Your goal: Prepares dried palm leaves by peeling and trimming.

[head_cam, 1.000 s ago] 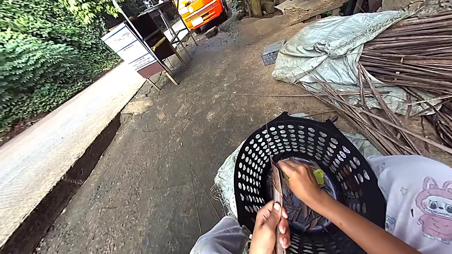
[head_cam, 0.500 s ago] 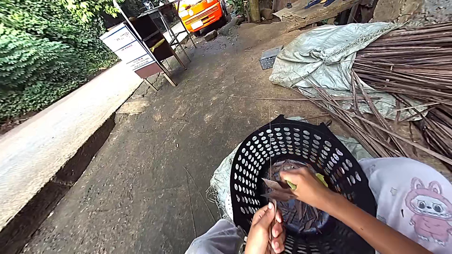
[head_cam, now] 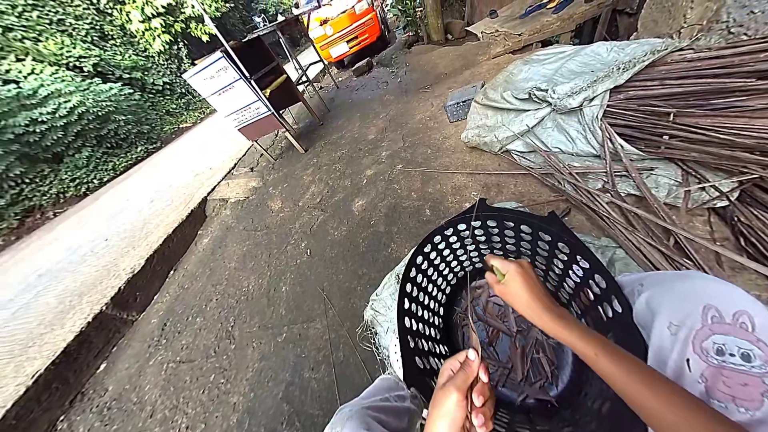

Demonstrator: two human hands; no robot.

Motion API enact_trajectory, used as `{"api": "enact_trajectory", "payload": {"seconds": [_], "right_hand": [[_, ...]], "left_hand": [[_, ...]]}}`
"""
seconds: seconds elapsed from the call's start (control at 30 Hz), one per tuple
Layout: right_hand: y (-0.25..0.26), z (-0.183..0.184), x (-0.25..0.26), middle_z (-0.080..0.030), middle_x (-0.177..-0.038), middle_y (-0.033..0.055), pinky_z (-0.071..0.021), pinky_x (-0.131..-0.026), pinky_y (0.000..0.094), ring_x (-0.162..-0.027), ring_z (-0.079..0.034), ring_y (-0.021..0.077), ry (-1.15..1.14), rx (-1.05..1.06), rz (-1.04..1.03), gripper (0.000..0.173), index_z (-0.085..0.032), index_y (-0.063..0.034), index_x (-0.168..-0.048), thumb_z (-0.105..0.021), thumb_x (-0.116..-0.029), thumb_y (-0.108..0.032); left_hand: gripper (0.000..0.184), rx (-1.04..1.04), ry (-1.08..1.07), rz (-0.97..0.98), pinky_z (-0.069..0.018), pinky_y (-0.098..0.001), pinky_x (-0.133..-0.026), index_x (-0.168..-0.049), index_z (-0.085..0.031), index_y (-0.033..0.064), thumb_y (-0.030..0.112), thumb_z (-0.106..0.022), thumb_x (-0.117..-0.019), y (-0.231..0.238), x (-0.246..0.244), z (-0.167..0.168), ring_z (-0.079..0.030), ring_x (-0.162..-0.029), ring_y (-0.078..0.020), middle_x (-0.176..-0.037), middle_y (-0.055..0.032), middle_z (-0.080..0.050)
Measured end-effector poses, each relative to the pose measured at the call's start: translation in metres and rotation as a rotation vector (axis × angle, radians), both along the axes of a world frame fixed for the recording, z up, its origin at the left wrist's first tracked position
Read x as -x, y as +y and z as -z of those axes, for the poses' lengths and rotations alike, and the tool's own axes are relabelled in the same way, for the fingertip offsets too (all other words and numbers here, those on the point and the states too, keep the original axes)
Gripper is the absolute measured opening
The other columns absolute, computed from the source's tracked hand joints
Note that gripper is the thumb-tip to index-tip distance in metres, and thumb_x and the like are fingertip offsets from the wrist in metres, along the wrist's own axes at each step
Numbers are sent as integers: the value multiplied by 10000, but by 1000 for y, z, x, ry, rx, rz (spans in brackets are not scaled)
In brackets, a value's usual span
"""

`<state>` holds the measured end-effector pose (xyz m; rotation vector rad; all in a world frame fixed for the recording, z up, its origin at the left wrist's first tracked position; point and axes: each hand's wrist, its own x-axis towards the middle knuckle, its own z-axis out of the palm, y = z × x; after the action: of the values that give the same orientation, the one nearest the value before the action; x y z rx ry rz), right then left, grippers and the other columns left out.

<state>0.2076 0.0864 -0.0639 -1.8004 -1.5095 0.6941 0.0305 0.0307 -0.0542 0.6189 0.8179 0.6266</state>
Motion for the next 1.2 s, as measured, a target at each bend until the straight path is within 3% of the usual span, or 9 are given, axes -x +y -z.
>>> {"api": "enact_trajectory", "payload": {"seconds": [0.07,0.13,0.23,0.33,0.57,0.63,0.73,0.87,1.2], "right_hand": [[6,-8,-13,-629,-790,310,-464,-719,546,-769,-626,435,65,17,63,156,-650,180,-969,-559,-934,59],[-2,-12,-20,-522,-756,154,-396,-659,368,-686,-479,211,228,103,-44,151,-585,134,-971,-558,-986,-14],[-19,-8,-17,-477,-725,-13,-361,-533,202,-544,-389,22,560,300,-291,244,-603,50,-1175,-582,-1025,-141],[-26,-2,-3,-417,-604,-111,-312,-447,133,-447,-341,-42,845,379,-338,53,-587,-33,-1030,-538,-1012,-39],[-23,-2,-17,-354,-602,-129,-319,-477,120,-473,-336,-59,782,40,-14,168,-560,-26,-982,-418,-1056,-77],[-33,5,-24,-464,-693,23,-374,-576,248,-582,-417,63,473,-14,-64,236,-603,84,-1055,-492,-1040,-124],[-50,22,-23,-593,-661,185,-470,-555,445,-573,-576,283,172,-154,-242,268,-653,105,-940,-632,-950,-162],[-58,36,-9,-524,-499,145,-438,-406,417,-430,-572,293,-56,-453,-514,225,-613,17,-664,-762,-748,-130],[-33,31,16,-597,-571,202,-467,-415,471,-464,-622,360,-267,-536,-87,104,-641,73,-656,-742,-635,57]], "left_hand": [[468,-11,40,8,-380,-62,-422,-760,-515,162,59,-177,-1068,-1,2,2,-458,-400,93,-496,153,-483],[464,-6,62,17,-378,-63,-422,-770,-505,156,58,-169,-1075,0,2,2,-451,-400,91,-500,150,-478],[465,-14,55,42,-382,-65,-434,-773,-506,150,46,-162,-1069,2,-2,0,-456,-415,92,-510,148,-487],[431,-40,48,90,-428,-72,-485,-845,-519,134,40,-154,-1056,-1,-4,2,-508,-469,88,-560,146,-537],[399,-148,163,116,-481,-91,-533,-872,-591,108,-43,-254,-1024,-11,3,3,-567,-522,83,-609,152,-601],[399,-169,167,49,-447,-79,-502,-855,-584,119,-52,-264,-1019,-9,3,3,-532,-492,96,-583,161,-578],[400,-183,169,-23,-430,-69,-490,-846,-579,112,-55,-261,-1021,-8,6,2,-517,-474,97,-566,153,-573],[395,-171,166,-43,-412,-65,-477,-841,-574,109,-55,-266,-1024,-7,-2,-3,-493,-454,101,-546,155,-552],[391,-149,121,-44,-395,-58,-466,-833,-576,117,-58,-276,-1012,-4,-7,-5,-478,-446,109,-542,160,-543]]}}
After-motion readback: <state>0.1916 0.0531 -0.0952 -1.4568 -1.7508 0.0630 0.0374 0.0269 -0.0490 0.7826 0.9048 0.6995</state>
